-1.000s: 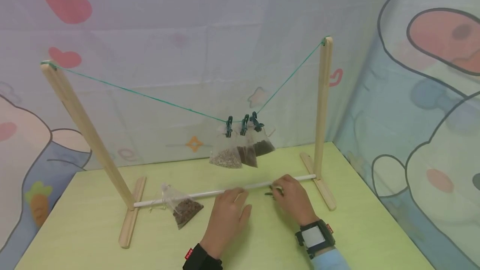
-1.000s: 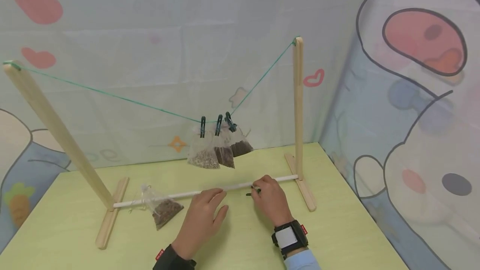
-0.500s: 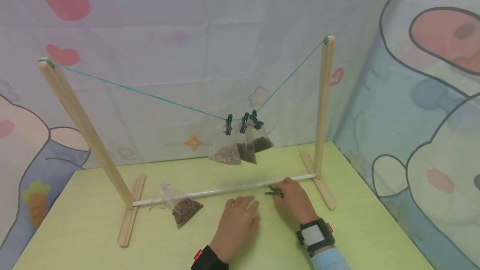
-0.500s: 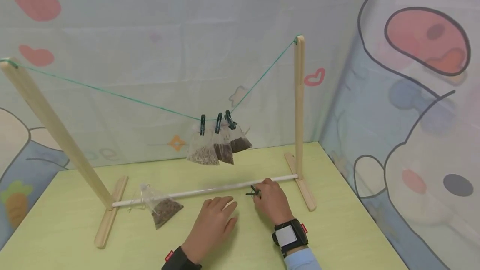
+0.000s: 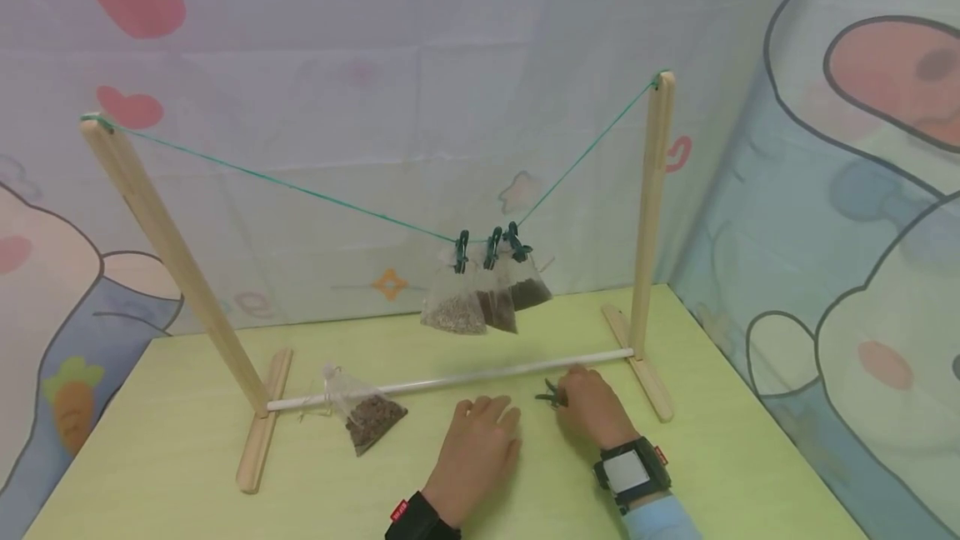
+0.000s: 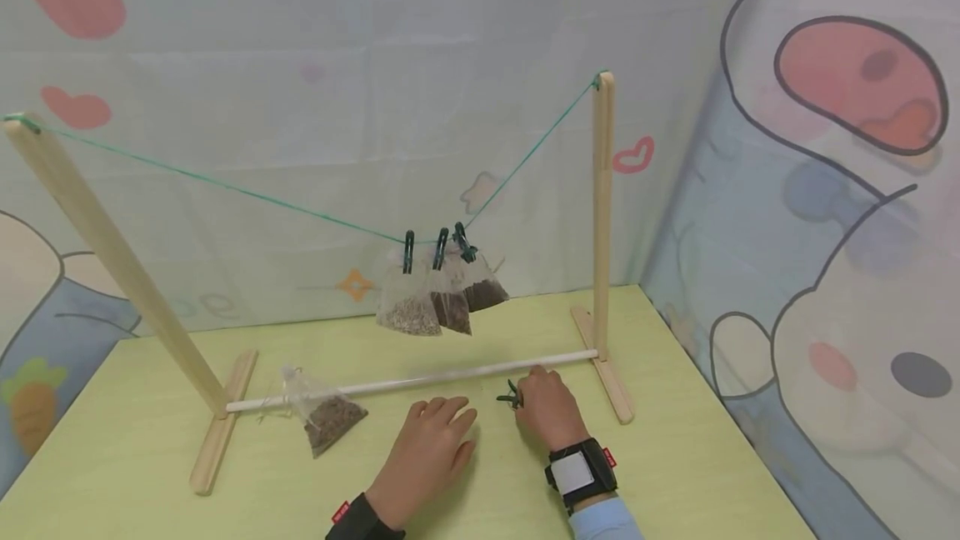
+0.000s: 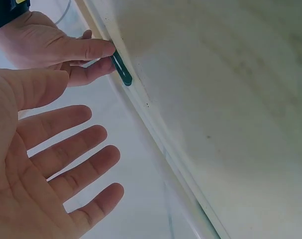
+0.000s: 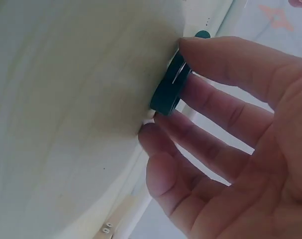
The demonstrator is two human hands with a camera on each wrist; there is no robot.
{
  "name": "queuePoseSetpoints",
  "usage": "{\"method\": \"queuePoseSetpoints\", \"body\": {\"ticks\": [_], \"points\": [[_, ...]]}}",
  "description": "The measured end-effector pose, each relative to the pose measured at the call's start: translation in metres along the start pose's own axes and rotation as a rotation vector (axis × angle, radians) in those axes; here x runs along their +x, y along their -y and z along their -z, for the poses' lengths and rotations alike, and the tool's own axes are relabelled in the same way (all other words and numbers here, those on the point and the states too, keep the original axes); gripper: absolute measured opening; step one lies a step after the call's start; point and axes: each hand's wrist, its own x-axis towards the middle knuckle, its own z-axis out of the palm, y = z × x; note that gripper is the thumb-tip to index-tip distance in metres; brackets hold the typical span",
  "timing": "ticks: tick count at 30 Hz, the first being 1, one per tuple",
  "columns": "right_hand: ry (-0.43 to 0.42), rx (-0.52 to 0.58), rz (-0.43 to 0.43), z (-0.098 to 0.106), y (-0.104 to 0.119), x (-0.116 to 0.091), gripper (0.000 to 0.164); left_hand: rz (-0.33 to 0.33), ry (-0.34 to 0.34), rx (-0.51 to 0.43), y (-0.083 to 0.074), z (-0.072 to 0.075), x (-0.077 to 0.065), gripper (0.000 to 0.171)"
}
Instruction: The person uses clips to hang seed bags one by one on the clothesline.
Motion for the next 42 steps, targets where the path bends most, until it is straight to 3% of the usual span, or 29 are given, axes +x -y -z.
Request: {"method": "queuePoseSetpoints", "body": {"ticks": [5, 8, 14, 19, 24, 30, 42], "points": [[0.006, 0.030, 0.020, 0.000, -0.002, -0.001, 0.023, 0.003, 0.015, -0.012, 0.002, 0.007, 0.000, 0.030], [0.007, 0.073, 0.041, 0.001, -0.002, 0.001, 0.026, 0.034, 0.051, -0.072, 0.005, 0.013, 0.000, 0.029], [-0.026, 0.352, 0.155, 0.021, 0.017, 0.003, 0.015, 0.197, 0.088, -0.447, 0.021, 0.033, 0.003, 0.030], [-0.060, 0.603, 0.267, 0.033, 0.043, -0.001, 0.004, 0.350, 0.089, -0.773, 0.034, 0.049, 0.005, 0.041], [-0.068, 0.781, 0.338, 0.031, 0.059, -0.003, 0.005, 0.377, 0.044, -0.982, 0.042, 0.055, 0.006, 0.043], [-0.058, 0.859, 0.363, 0.027, 0.066, -0.005, 0.007, 0.351, 0.019, -1.029, 0.044, 0.055, 0.007, 0.042], [-0.056, 0.869, 0.397, 0.026, 0.071, -0.006, 0.006, 0.357, -0.009, -1.020, 0.043, 0.057, 0.008, 0.041]]}}
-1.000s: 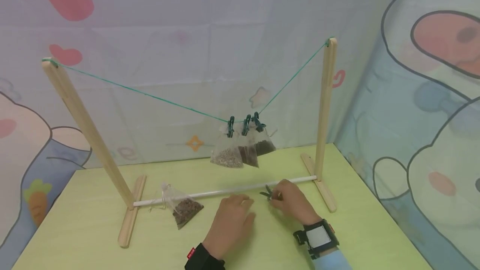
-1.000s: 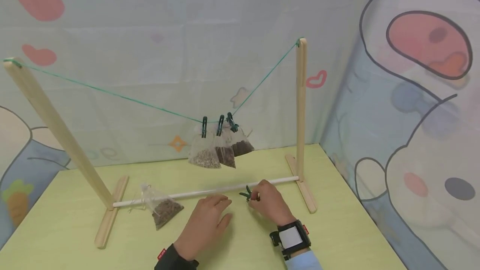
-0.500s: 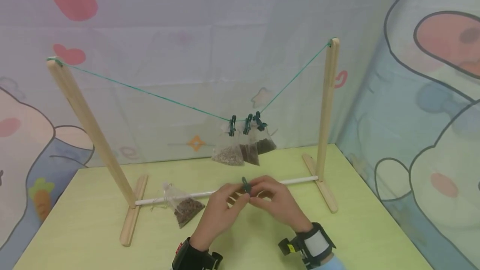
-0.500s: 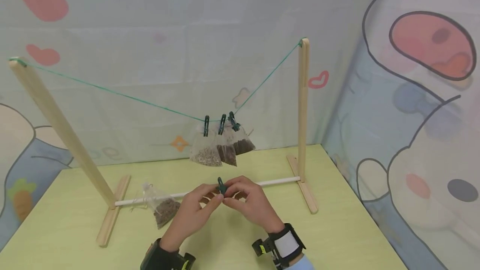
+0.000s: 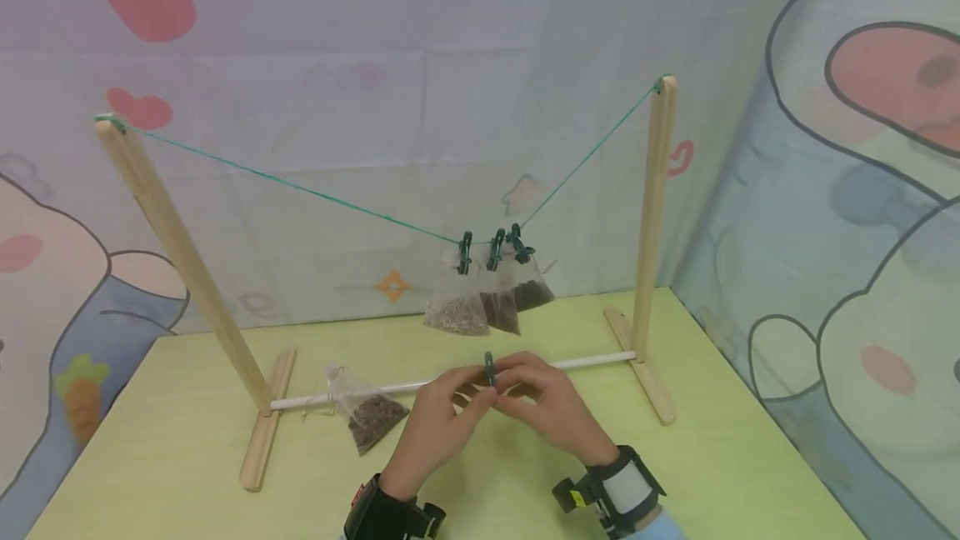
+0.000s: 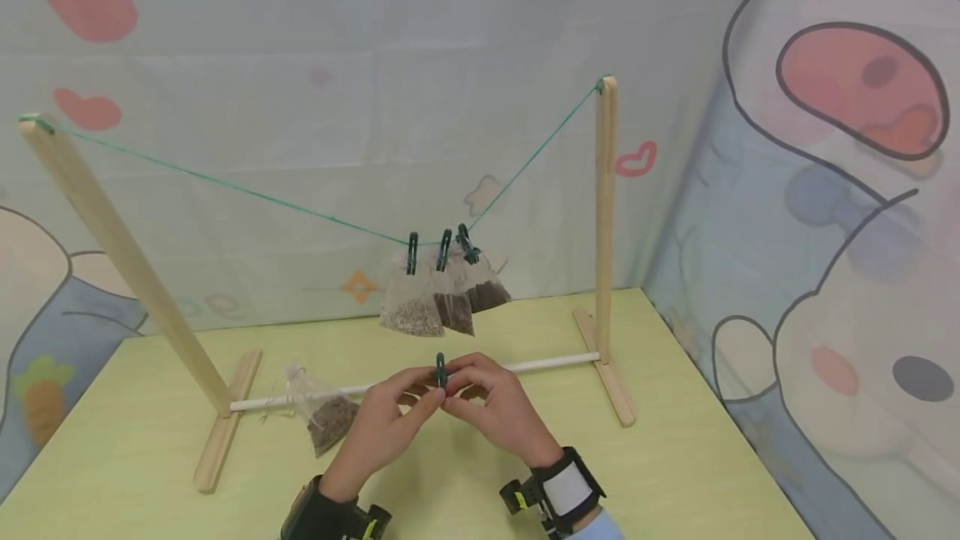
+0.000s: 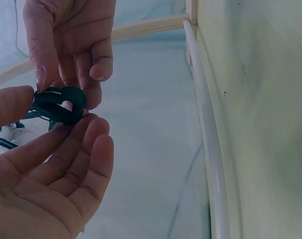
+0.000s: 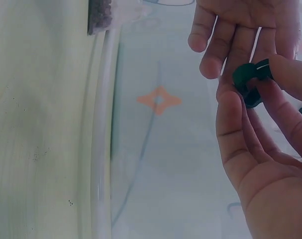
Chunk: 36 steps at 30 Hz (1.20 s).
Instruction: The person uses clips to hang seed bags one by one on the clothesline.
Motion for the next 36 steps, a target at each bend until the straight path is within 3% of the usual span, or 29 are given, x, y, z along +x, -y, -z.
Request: {"method": "queuePoseSetpoints", "body": {"ticks": [4, 10, 19, 25, 36], "points": [[0.019, 0.001, -0.003, 0.002, 0.000, 0.000, 0.007, -0.011, -0.014, -0.003, 0.000, 0.000, 0.000, 0.039], [-0.002, -0.059, -0.037, 0.010, 0.001, 0.000, 0.012, -0.036, -0.085, 0.019, -0.003, 0.002, -0.001, 0.030], [0.022, -0.065, -0.065, 0.018, 0.007, -0.001, 0.049, -0.091, -0.103, 0.104, -0.003, 0.001, -0.005, 0.041], [0.027, -0.092, 0.003, 0.017, 0.004, 0.000, 0.045, -0.115, -0.085, 0.138, -0.004, 0.002, -0.004, 0.038], [-0.022, -0.140, 0.074, 0.015, 0.002, 0.000, 0.040, -0.093, -0.051, 0.148, -0.003, 0.006, -0.002, 0.036]]}}
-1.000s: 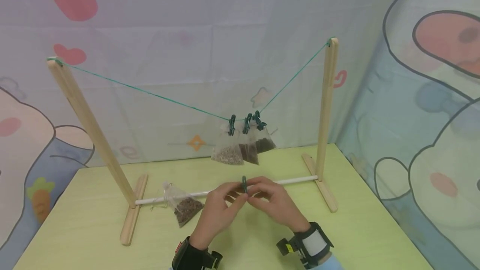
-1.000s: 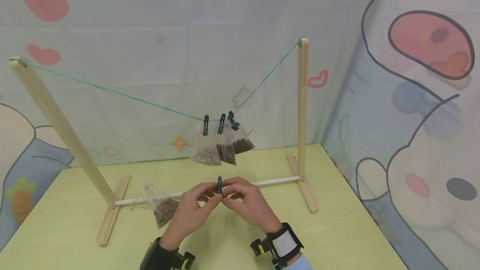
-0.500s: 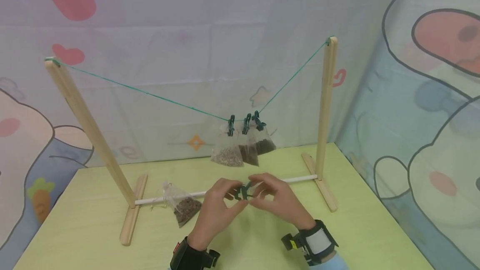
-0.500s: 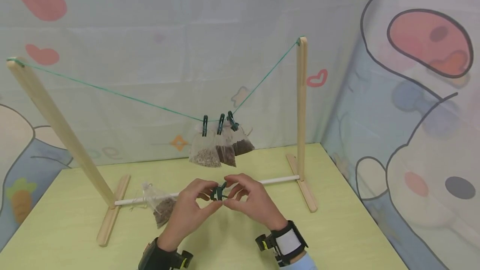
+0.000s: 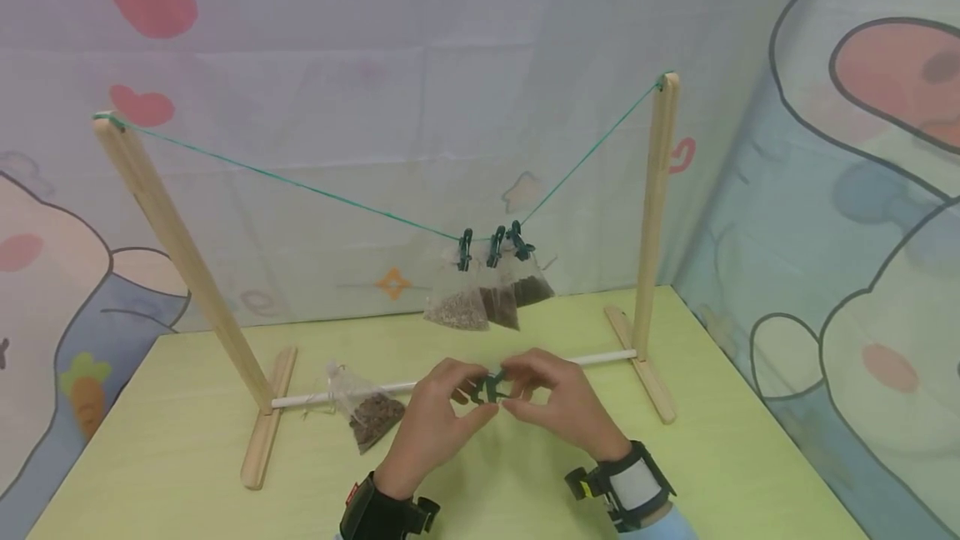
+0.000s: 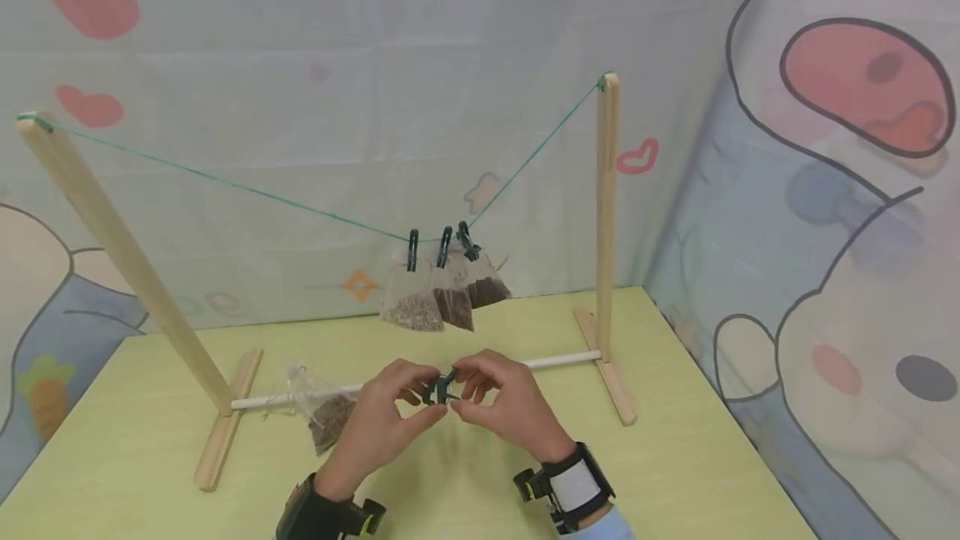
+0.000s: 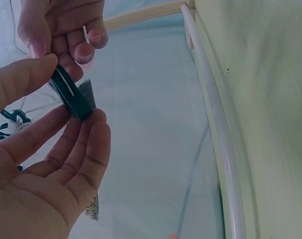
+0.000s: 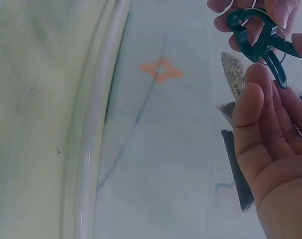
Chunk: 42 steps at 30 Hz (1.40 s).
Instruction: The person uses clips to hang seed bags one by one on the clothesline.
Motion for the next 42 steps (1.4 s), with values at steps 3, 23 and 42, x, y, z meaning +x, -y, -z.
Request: {"method": "queuePoseSetpoints", "body": {"ticks": [3, 23, 42], "points": [[-0.032, -0.024, 0.017, -0.002, 0.000, 0.000, 0.035, 0.011, 0.018, -0.020, 0.001, 0.003, -0.001, 0.036], [-0.044, -0.041, 0.014, -0.010, -0.004, -0.001, 0.011, 0.211, -0.482, 0.461, 0.058, 0.073, -0.013, 0.031], [-0.051, -0.035, 0.011, -0.011, 0.008, -0.008, 0.010, 0.609, -0.221, 0.386, 0.078, 0.090, -0.034, 0.051]]}}
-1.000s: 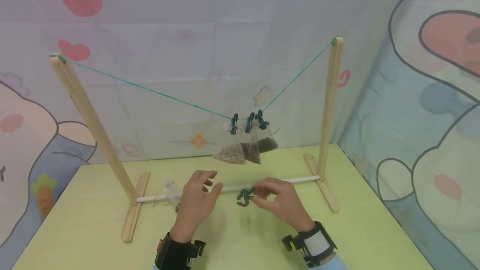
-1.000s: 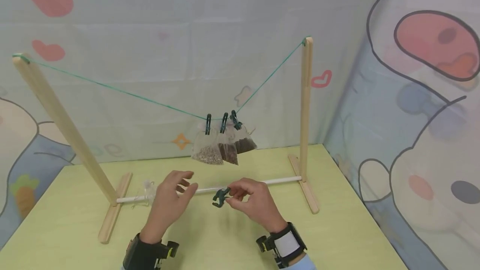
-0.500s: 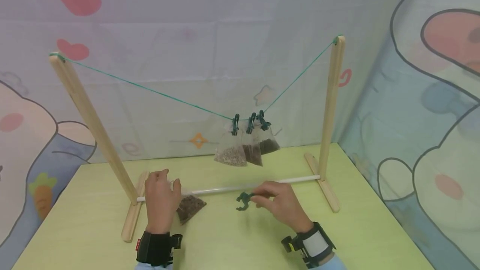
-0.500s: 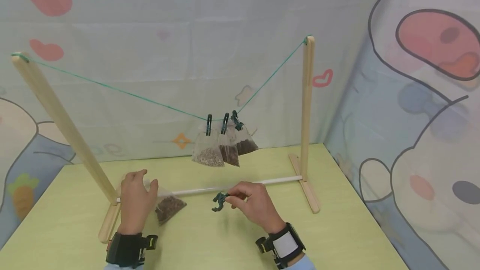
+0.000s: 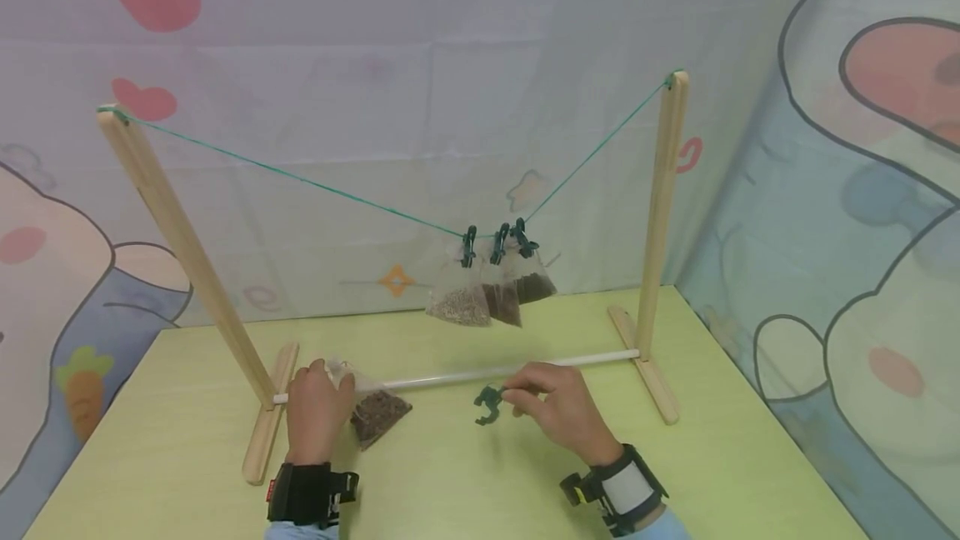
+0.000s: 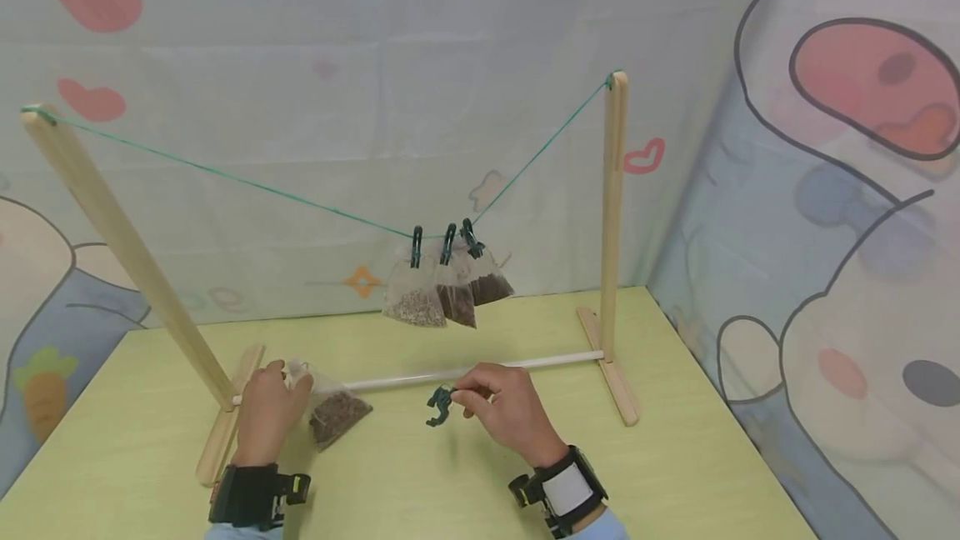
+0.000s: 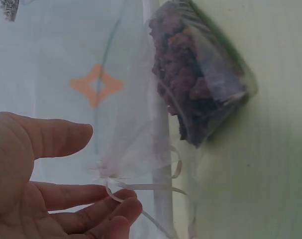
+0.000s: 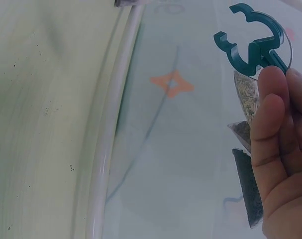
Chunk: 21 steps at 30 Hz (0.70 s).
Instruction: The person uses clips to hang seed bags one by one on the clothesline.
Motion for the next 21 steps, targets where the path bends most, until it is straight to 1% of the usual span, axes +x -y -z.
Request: {"method": "queuePoseSetpoints", "body": {"ticks": [3, 5, 10, 13, 16, 19, 21], "points": [[-0.004, -0.003, -0.009, -0.001, 0.000, 0.000, 0.009, 0.012, 0.039, -0.042, 0.004, -0.002, 0.002, 0.052], [-0.004, 0.002, -0.023, -0.001, 0.000, 0.000, 0.008, 0.028, 0.060, -0.088, 0.006, -0.003, 0.004, 0.052], [0.000, 0.006, -0.040, -0.001, -0.001, 0.000, 0.009, 0.052, 0.085, -0.198, 0.011, -0.005, 0.005, 0.047], [-0.003, 0.003, -0.037, -0.002, -0.001, 0.001, 0.009, 0.048, 0.074, -0.220, 0.012, -0.007, 0.006, 0.041], [-0.014, -0.007, -0.025, -0.002, -0.001, 0.001, 0.010, 0.026, 0.045, -0.216, 0.011, -0.008, 0.008, 0.036], [-0.046, -0.032, -0.010, -0.003, -0.001, 0.003, 0.011, 0.006, 0.017, -0.201, 0.011, -0.007, 0.010, 0.034], [-0.079, -0.049, 0.002, -0.003, 0.001, 0.004, 0.012, 0.005, 0.013, -0.191, 0.010, -0.006, 0.012, 0.032]]}}
